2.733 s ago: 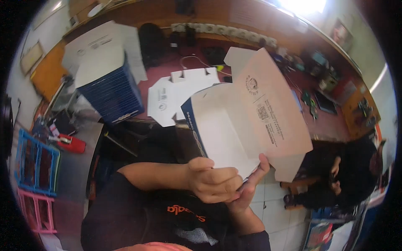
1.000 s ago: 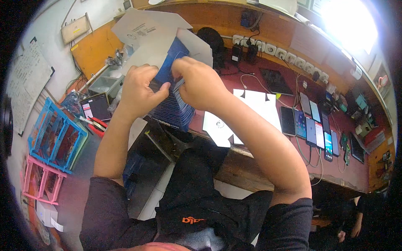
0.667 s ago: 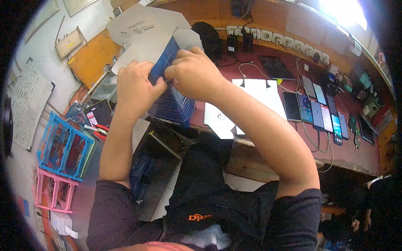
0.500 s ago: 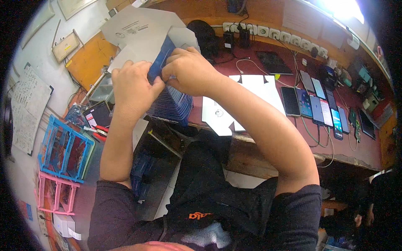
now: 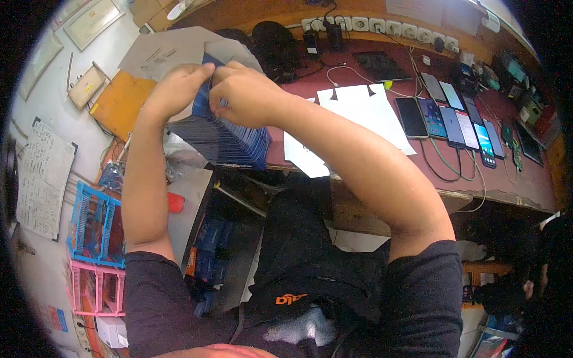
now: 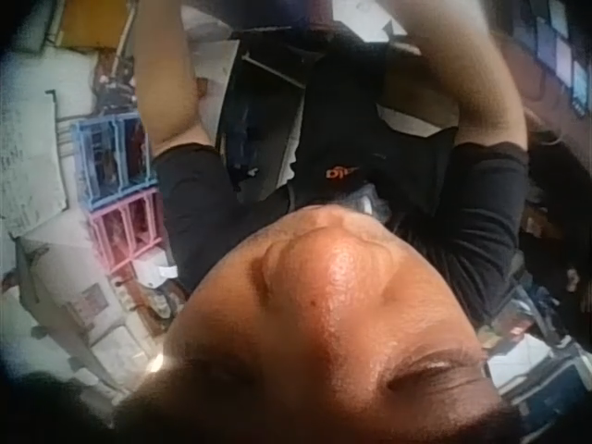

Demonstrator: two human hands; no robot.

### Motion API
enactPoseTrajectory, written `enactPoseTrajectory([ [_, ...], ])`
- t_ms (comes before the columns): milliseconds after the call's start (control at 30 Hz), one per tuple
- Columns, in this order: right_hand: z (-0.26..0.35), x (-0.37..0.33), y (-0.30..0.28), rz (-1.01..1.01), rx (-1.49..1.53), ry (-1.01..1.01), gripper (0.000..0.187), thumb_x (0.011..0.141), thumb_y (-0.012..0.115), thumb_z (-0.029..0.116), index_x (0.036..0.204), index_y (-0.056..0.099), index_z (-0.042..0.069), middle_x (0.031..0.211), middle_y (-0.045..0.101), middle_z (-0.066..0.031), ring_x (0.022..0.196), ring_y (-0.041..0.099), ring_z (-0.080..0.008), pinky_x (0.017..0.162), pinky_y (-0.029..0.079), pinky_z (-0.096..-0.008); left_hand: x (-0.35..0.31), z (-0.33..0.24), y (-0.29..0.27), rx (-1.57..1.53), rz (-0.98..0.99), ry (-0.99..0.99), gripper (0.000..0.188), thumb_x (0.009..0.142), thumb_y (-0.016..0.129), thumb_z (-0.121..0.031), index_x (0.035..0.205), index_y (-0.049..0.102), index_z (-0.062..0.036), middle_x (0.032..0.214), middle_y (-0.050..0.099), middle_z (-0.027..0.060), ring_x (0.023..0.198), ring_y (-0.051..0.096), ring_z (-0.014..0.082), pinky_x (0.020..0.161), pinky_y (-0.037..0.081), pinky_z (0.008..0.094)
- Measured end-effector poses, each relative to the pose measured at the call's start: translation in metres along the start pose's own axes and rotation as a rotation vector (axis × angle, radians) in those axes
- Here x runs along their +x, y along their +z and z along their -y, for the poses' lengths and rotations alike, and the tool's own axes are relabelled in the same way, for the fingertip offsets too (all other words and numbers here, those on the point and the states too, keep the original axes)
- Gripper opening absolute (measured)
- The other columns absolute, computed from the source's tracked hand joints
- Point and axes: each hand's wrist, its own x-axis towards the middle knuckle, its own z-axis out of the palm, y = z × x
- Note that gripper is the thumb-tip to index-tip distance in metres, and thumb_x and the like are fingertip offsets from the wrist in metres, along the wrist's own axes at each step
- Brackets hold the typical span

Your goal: Assembling cardboard food boxes by folding and stacking them.

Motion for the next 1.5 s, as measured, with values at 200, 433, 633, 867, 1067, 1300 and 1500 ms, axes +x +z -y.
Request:
enactPoseTrajectory([
  [200,-0.011,-0.004,-0.002,-0.146,-0.327,0.179,0.031,0.07,0.07,0.01,0.1,0.072,0.018,0.113,0.054,-0.013,0.113,0.053,-0.0333,0.088,0.052,-0.0431,0.025,0.013,-0.002,0.116,0.214,0.172,0.028,0.087,0.051,-0.021,0.088,0.062,0.0045,0.071,0.06,0.0114,0.069,0.058,0.0224,0.068,0.046,0.0372],
  [433,-0.021,0.001,0.014,-0.179,-0.278,0.317,0.036,0.074,0.067,0.007,0.107,0.068,0.019,0.112,0.054,-0.0144,0.108,0.057,-0.0351,0.087,0.053,-0.043,0.042,-0.006,-0.012,0.265,0.371,0.073,0.026,0.086,0.054,-0.021,0.084,0.062,0.0032,0.068,0.06,0.0096,0.063,0.059,0.0199,0.059,0.047,0.0361],
  [633,-0.025,-0.001,0.02,-0.191,-0.201,0.394,0.037,0.076,0.067,0.007,0.11,0.065,0.019,0.11,0.057,-0.015,0.104,0.062,-0.0359,0.084,0.053,-0.0452,0.04,-0.002,-0.009,0.241,0.374,0.049,0.028,0.087,0.055,-0.023,0.086,0.065,0.0031,0.069,0.063,0.0111,0.061,0.062,0.0214,0.061,0.049,0.0366],
  [867,-0.032,-0.001,0.032,-0.251,-0.043,0.366,0.04,0.071,0.063,0.002,0.11,0.059,0.008,0.113,0.058,-0.0172,0.107,0.058,-0.0392,0.091,0.049,-0.0444,0.051,-0.013,0.012,0.183,0.554,-0.087,0.034,0.089,0.053,-0.026,0.091,0.066,0.0047,0.074,0.066,0.0135,0.06,0.065,0.0235,0.061,0.05,0.0364],
  [1067,-0.035,-0.005,0.043,-0.347,0.056,0.327,0.034,0.077,0.058,0.004,0.112,0.057,0.003,0.114,0.059,-0.0216,0.108,0.058,-0.0407,0.093,0.047,-0.0442,0.037,0.086,-0.017,-0.066,-0.03,0.252,0.049,0.096,0.049,-0.046,0.104,0.07,-0.0021,0.093,0.07,0.0155,0.086,0.065,0.0232,0.079,0.051,0.0345],
  [1300,-0.048,0.005,0.047,-0.348,0.395,0.455,0.051,0.095,0.052,0.04,0.131,0.054,0.004,0.132,0.052,-0.026,0.126,0.048,-0.0392,0.108,0.037,-0.0432,-0.018,0.147,-0.027,-0.586,-0.033,-0.332,0.053,0.098,0.05,-0.047,0.142,0.051,-0.0193,0.133,0.058,0.0073,0.107,0.059,0.0243,0.089,0.047,0.0425],
  [1500,-0.057,0.016,0.054,-0.257,0.446,0.658,0.056,0.092,0.057,0.049,0.135,0.054,0.013,0.131,0.054,-0.0268,0.122,0.052,-0.0369,0.107,0.038,-0.0405,-0.024,0.159,0.001,-0.763,-0.07,-0.289,0.064,0.092,0.057,-0.05,0.149,0.042,-0.0279,0.14,0.05,0.0043,0.115,0.051,0.0167,0.089,0.044,0.036],
])
